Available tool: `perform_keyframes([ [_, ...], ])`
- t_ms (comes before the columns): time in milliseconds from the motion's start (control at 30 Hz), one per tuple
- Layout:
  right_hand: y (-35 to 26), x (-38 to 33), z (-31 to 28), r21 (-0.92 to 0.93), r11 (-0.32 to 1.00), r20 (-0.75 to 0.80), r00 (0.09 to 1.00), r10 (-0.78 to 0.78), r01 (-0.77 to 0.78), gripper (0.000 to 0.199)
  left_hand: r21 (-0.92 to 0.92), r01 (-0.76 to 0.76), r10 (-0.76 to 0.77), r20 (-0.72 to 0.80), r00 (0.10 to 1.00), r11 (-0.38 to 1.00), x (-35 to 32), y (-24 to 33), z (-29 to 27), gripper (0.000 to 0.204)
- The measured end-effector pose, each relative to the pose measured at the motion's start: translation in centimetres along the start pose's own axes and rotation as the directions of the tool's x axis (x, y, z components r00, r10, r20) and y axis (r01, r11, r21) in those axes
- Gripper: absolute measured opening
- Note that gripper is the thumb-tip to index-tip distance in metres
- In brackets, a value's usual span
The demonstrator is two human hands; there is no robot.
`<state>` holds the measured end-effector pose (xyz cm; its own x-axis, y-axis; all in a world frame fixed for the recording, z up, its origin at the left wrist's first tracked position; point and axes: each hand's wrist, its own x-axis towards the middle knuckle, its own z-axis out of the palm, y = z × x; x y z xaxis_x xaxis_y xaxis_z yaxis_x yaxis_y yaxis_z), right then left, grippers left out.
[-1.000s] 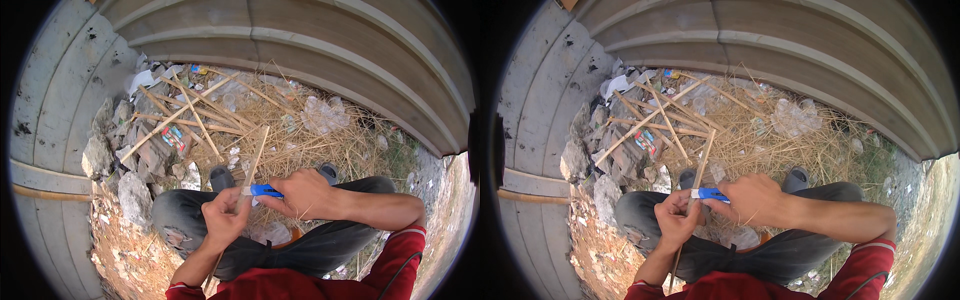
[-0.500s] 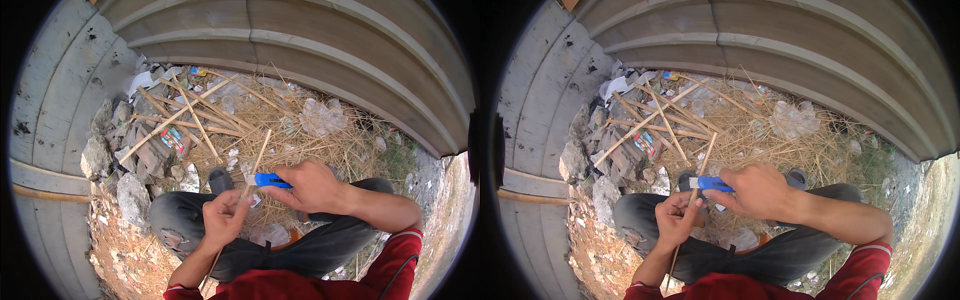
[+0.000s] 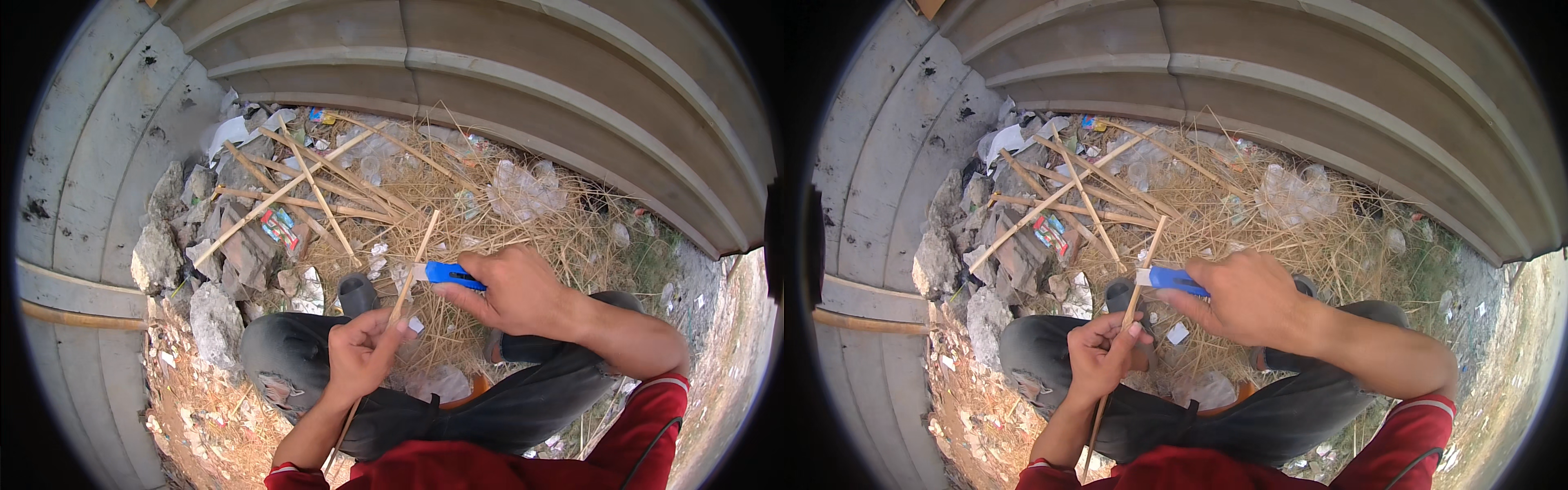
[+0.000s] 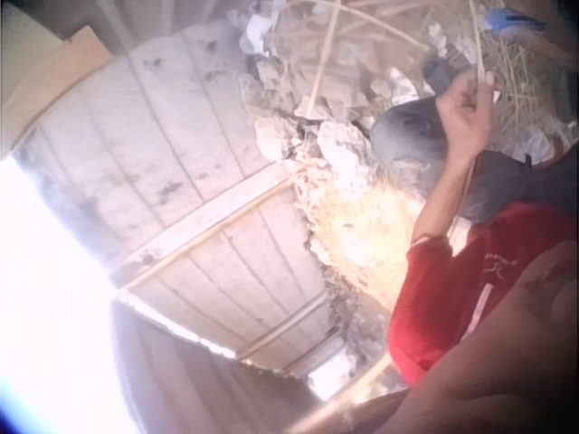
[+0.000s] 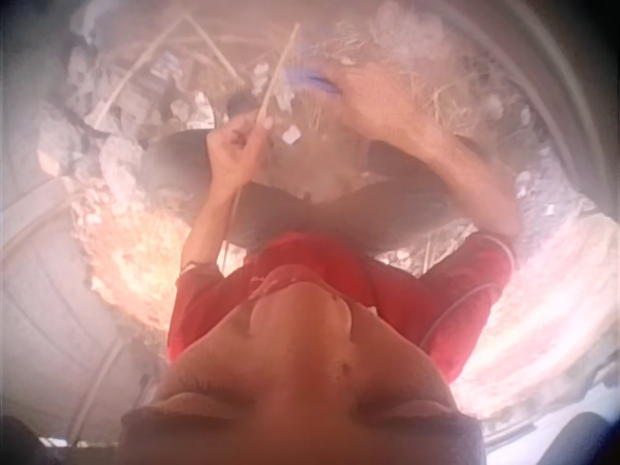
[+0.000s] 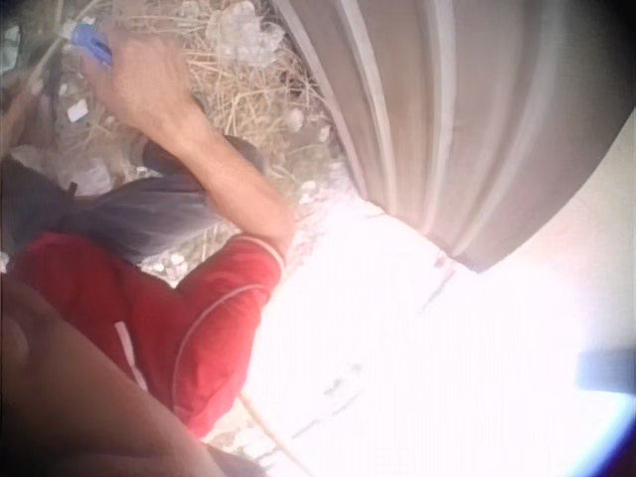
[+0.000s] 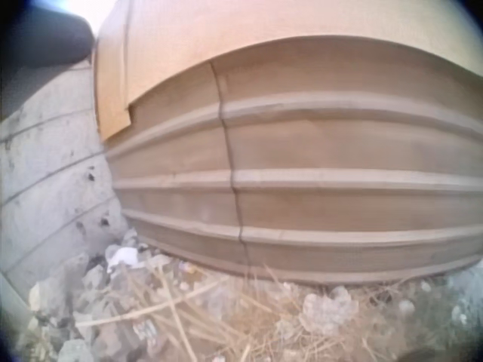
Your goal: The person sits on the ground and uses a blue utility knife to shave thin strips from a long bamboo stick. They hold the stick with one hand and scrape the blade along its length, creating fine shavings that fall onto the ground.
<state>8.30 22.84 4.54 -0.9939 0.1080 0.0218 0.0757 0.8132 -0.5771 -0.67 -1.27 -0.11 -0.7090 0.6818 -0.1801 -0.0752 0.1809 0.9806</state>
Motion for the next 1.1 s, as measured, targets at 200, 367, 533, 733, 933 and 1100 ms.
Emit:
perform_keyframes([
  [200, -0.4, 0.3, 2.0, -0.081, 0.994, 0.093, 0.994, -0.066, 0.074, 0.047, -0.027, 0.028, -0.027, 0.027, 0.999, 0.999, 0.3, 0.2, 0.2, 0.023],
  [367, 1.7, 1.8, -0.4, -0.133, 0.99, -0.094, 0.995, 0.036, -0.049, 0.047, -0.085, 0.054, -0.052, 0.019, 0.998, 0.995, 0.8, 1.1, 0.6, 0.026],
  [533, 1.2, 1.8, -1.0, -0.147, 0.986, -0.156, 0.986, 0.058, -0.081, 0.049, -0.142, 0.064, -0.058, 0.041, 0.997, 0.988, 0.9, 1.4, 0.5, 0.025],
  [733, 5.8, 3.2, -6.1, 0.006, 0.944, -0.46, 0.838, 0.295, -0.33, 0.052, -0.101, 0.062, -0.049, 0.12, 0.992, 0.993, -0.7, 0.7, -0.2, 0.024],
  [933, 2.3, 1.3, -1.2, 0.26, 0.962, -0.368, 0.913, 0.174, -0.079, 0.046, -0.154, 0.071, -0.051, 0.13, 0.99, 0.986, 0.1, 1.4, -0.5, 0.027],
  [1100, 0.8, 2.2, 0.6, 0.604, 0.792, -0.228, 0.933, 0.28, -0.09, 0.039, -0.15, 0.085, -0.057, 0.182, 0.982, 0.985, 0.0, 0.9, 0.1, 0.027],
])
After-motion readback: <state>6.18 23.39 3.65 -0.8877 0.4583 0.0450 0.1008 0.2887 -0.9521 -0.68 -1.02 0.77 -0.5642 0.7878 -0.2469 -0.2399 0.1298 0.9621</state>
